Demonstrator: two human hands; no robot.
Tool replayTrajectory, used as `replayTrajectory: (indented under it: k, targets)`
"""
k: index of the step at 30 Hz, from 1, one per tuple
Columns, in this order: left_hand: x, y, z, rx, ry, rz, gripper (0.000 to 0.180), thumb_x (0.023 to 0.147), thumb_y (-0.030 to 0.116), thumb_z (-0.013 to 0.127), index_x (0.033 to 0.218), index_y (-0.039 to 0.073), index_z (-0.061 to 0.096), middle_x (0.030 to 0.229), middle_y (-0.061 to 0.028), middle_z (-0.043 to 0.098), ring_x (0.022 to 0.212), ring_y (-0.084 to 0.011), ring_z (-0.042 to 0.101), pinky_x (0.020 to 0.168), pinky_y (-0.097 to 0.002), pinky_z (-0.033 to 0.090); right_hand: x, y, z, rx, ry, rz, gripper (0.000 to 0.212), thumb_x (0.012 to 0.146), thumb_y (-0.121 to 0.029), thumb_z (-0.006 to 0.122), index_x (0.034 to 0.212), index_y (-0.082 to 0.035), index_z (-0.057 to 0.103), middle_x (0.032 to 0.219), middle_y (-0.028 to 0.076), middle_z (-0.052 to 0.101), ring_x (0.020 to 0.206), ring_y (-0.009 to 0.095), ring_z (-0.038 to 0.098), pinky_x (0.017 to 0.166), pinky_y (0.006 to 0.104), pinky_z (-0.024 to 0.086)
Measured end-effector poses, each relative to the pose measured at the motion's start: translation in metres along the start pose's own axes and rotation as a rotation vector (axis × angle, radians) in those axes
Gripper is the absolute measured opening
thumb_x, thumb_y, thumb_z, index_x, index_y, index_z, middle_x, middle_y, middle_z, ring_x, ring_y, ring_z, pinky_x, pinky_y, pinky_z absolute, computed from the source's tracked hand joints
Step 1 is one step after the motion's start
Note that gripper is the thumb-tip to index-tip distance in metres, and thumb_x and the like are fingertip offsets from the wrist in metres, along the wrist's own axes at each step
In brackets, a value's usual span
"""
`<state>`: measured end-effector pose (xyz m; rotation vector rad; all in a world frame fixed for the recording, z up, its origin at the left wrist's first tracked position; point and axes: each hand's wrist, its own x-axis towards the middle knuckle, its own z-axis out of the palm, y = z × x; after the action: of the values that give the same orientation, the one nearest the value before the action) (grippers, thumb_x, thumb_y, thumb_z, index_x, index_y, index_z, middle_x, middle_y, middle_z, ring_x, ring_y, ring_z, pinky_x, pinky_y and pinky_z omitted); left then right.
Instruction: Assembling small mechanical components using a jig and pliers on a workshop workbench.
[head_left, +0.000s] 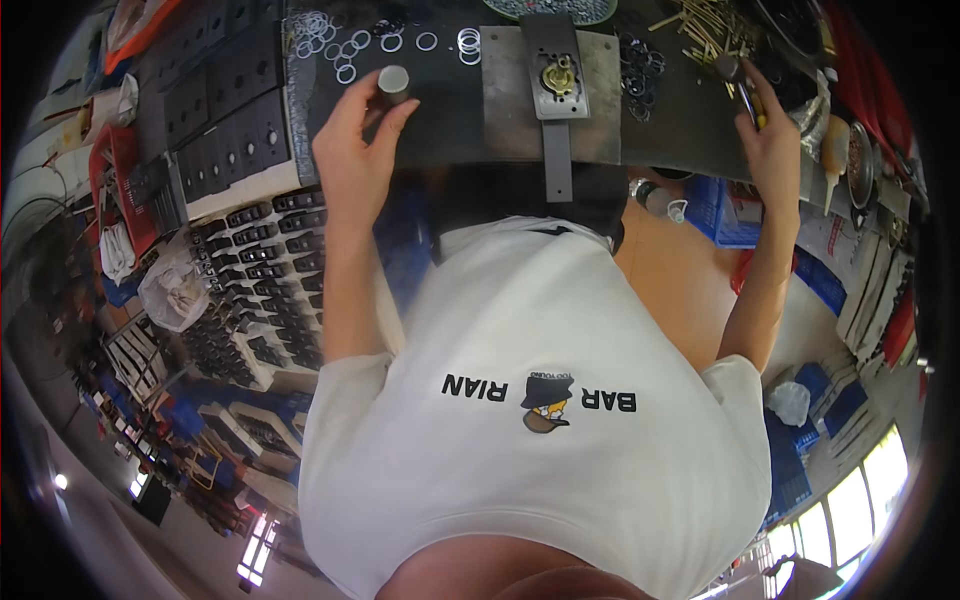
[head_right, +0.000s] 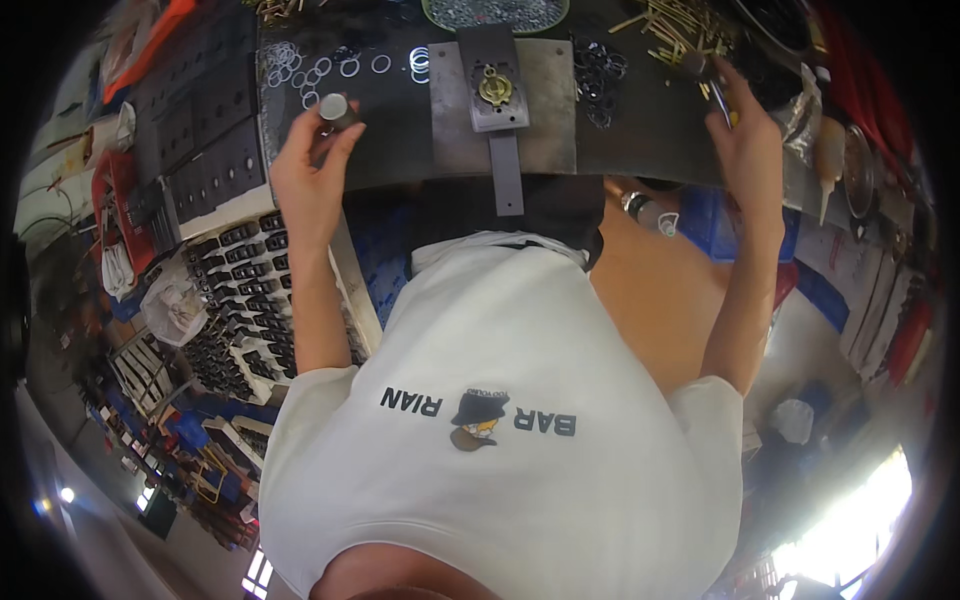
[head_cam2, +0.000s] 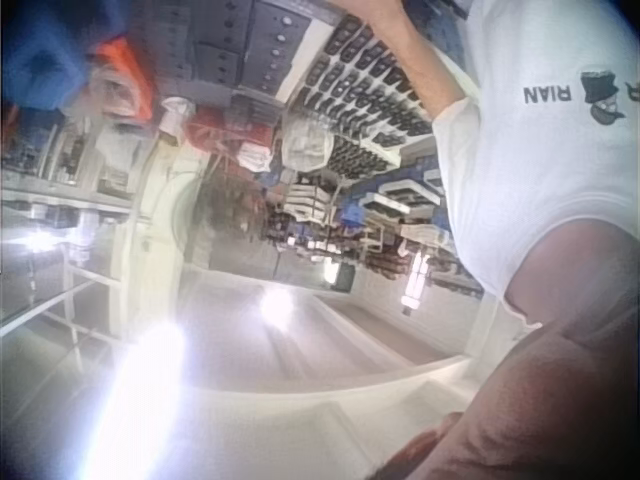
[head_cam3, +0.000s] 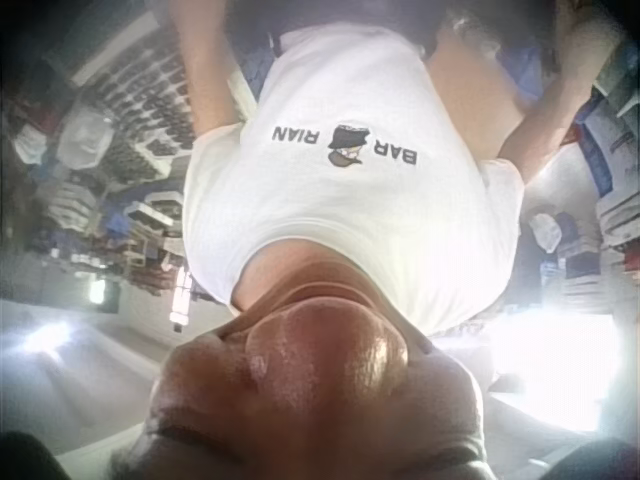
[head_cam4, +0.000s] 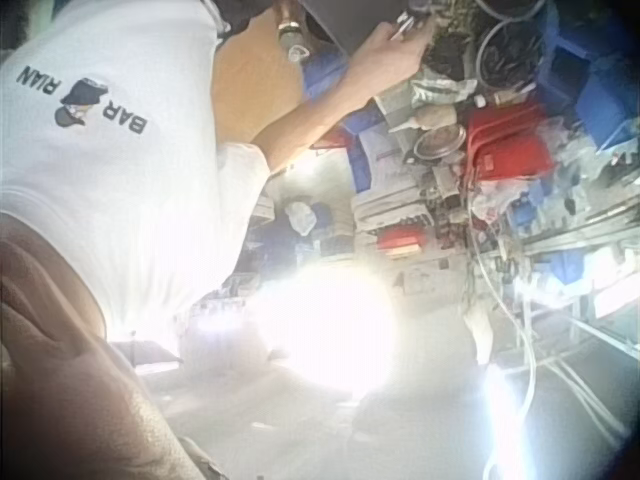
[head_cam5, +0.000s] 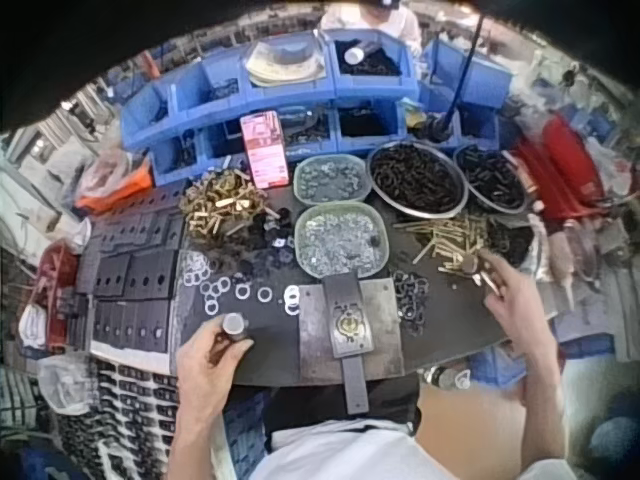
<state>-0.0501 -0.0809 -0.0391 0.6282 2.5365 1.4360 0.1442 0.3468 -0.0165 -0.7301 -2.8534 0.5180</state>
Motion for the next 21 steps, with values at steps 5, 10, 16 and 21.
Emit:
replayTrajectory:
  k: [5,10,16,21]
  targets:
    - [0.017,0.089,0.025,-0.649,-0.03,0.177,0.032,0.1,0.008,0.079,0.128,-0.002,0.069,0.124,-0.0134,0.078,0.114,-0.0213,0.076,0.101,-0.0325,0.059,-0.011,-0.075,-0.047,0.916,0.049,0.225,0.044,0.108,-0.022,0.068,0.148,-0.005,0.064,0.093,0.004,0.071,0.074,0.008,0.06,0.065,0.0216,0.046]
    - [0.043,0.114,0.045,-0.489,-0.242,0.249,0.036,0.104,0.011,0.074,0.135,0.0,0.06,0.109,-0.0137,0.078,0.104,-0.0241,0.078,0.091,-0.0342,0.06,-0.021,-0.145,-0.083,1.203,-0.007,0.074,0.044,0.107,-0.019,0.067,0.145,0.002,0.061,0.089,0.009,0.066,0.066,0.006,0.053,0.055,0.021,0.037]
    - [0.052,0.091,0.059,-0.155,-0.316,0.301,0.042,0.098,0.007,0.078,0.135,0.003,0.06,0.109,-0.0204,0.076,0.105,-0.0331,0.078,0.088,-0.0397,0.058,-0.018,-0.202,-0.109,1.073,-0.224,0.024,0.072,0.102,-0.033,0.075,0.155,0.007,0.048,0.085,0.012,0.071,0.059,0.006,0.057,0.048,0.0209,0.041]
    - [0.056,0.081,0.062,-0.306,-0.332,0.327,0.045,0.096,0.01,0.081,0.136,0.004,0.061,0.107,-0.022,0.075,0.099,-0.0398,0.076,0.084,-0.0412,0.058,-0.01,-0.228,-0.112,1.055,-0.162,0.1,0.065,0.103,-0.033,0.074,0.151,0.006,0.052,0.089,0.011,0.071,0.06,0.007,0.057,0.05,0.0214,0.041]
